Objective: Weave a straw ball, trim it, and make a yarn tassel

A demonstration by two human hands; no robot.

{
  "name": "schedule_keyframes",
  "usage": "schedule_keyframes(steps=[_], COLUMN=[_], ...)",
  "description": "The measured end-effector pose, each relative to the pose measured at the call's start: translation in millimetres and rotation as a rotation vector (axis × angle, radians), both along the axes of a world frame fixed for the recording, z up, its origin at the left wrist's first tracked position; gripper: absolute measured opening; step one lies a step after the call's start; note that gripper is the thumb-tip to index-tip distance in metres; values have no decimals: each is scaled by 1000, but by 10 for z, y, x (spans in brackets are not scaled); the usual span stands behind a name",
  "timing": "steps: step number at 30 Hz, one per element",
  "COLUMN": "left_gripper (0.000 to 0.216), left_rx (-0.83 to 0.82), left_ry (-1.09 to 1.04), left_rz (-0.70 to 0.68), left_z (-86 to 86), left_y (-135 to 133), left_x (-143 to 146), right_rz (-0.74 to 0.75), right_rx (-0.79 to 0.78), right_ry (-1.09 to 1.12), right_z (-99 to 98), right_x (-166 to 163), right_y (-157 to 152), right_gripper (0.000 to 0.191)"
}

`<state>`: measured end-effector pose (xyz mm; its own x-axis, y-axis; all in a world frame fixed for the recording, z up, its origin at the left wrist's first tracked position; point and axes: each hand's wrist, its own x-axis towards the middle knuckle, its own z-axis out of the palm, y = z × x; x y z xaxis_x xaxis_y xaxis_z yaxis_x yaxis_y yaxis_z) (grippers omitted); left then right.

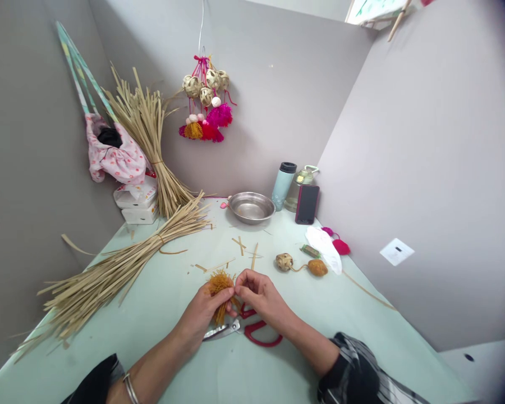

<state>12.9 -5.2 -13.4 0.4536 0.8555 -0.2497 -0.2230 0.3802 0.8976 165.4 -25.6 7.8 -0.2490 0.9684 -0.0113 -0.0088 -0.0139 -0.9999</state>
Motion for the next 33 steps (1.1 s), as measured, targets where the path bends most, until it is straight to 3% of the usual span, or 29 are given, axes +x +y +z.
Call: schedule_keyframes(steps=[8,20,33], left_gripper=[22,21,18], left_rx=[24,14,-38], left_ry=[20,51,-2], left_rz=[6,22,20], left_z=[-41,-32,-44], left_y=[8,1,14], left_x=[-17,-29,-29], right_rz=[-25,-105,-9], right_rx=[23,5,-31], right_ry=[-93,-62,16], right_z=[-54,-74,-23], right_x=[59,48,2], right_y=[21,46,17], right_gripper=[43,35,31])
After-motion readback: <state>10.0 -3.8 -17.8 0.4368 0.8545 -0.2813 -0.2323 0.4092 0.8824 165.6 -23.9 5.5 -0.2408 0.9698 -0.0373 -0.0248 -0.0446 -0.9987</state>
